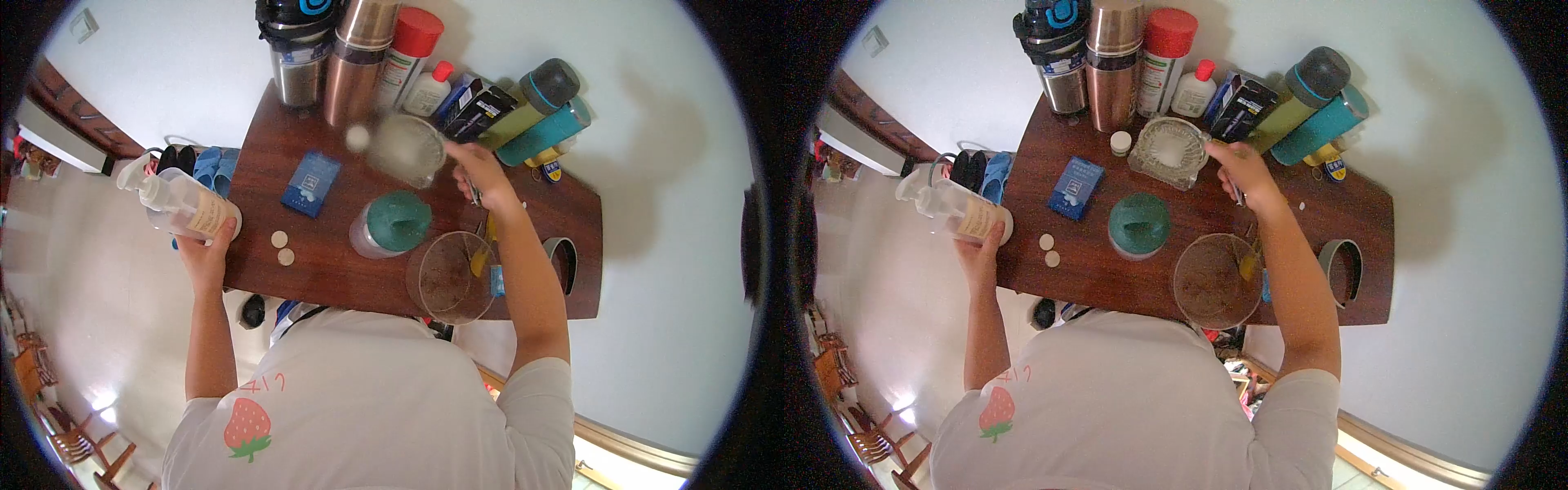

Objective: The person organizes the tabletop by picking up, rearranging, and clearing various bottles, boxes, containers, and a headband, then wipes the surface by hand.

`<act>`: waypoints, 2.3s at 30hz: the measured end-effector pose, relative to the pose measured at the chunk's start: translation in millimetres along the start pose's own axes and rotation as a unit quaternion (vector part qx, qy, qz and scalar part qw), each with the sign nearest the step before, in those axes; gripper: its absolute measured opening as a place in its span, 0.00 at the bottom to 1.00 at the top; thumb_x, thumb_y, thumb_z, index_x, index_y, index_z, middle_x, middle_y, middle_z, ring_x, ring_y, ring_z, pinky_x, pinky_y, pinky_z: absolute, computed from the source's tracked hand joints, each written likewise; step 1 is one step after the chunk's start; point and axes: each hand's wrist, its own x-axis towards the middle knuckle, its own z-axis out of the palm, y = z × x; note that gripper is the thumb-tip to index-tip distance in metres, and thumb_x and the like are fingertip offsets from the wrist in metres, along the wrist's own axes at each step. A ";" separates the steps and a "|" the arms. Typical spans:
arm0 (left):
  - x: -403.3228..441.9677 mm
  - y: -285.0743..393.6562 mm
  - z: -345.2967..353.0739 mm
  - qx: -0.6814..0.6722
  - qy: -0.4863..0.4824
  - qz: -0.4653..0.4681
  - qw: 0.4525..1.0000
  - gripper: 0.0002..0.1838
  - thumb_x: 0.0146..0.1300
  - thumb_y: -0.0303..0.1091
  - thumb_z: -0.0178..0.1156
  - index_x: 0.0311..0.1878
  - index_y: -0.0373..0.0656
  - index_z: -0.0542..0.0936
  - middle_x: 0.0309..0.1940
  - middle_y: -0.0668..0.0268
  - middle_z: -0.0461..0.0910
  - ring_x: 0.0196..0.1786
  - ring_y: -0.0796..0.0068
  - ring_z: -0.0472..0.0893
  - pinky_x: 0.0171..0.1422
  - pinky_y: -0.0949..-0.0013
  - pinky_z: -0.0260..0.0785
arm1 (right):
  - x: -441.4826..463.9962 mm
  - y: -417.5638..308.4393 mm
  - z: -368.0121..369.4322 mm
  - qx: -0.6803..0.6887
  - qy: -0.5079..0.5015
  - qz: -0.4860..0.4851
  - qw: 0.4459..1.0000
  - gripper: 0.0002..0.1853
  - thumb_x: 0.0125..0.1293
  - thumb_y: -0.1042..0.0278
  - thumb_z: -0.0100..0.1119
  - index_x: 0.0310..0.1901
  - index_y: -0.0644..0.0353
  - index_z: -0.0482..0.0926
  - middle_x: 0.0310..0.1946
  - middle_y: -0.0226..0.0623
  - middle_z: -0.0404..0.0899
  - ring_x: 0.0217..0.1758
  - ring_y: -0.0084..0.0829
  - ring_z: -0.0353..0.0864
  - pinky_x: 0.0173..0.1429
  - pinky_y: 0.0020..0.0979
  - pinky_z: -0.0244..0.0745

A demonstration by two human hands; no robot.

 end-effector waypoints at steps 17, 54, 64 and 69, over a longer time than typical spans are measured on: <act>0.2 -5.8 -5.7 -0.007 0.010 0.007 1.000 0.38 0.48 0.28 0.71 0.60 0.36 0.60 0.52 0.56 0.72 0.54 0.66 0.74 0.59 0.66 0.66 | 29.8 5.5 12.9 -0.079 -0.025 -0.065 0.994 0.16 0.50 0.65 0.64 0.35 0.69 0.73 0.20 0.39 0.75 0.14 0.25 0.70 0.17 0.28 0.63; 10.9 -25.8 -12.4 0.043 0.009 0.051 0.998 0.41 0.56 0.26 0.64 0.68 0.34 0.51 0.59 0.53 0.66 0.60 0.63 0.69 0.65 0.64 0.61 | -39.7 101.4 -355.0 -0.024 0.394 0.051 0.917 0.07 0.50 0.71 0.65 0.27 0.62 0.76 0.21 0.33 0.72 0.17 0.24 0.68 0.21 0.27 0.63; 8.8 -25.5 -18.0 0.059 0.045 0.062 0.995 0.34 0.59 0.32 0.64 0.64 0.34 0.58 0.60 0.54 0.67 0.61 0.64 0.68 0.65 0.64 0.61 | 30.5 108.5 -388.9 -0.120 0.296 -0.002 0.948 0.12 0.51 0.68 0.64 0.35 0.67 0.79 0.28 0.39 0.79 0.26 0.33 0.76 0.28 0.35 0.70; 11.4 -26.6 -17.4 0.100 0.065 0.088 0.989 0.33 0.59 0.32 0.64 0.63 0.33 0.60 0.60 0.54 0.67 0.61 0.64 0.68 0.65 0.65 0.60 | 50.4 110.7 -410.9 -0.279 0.320 0.024 0.905 0.18 0.50 0.59 0.64 0.39 0.64 0.80 0.25 0.40 0.81 0.32 0.34 0.81 0.39 0.35 0.74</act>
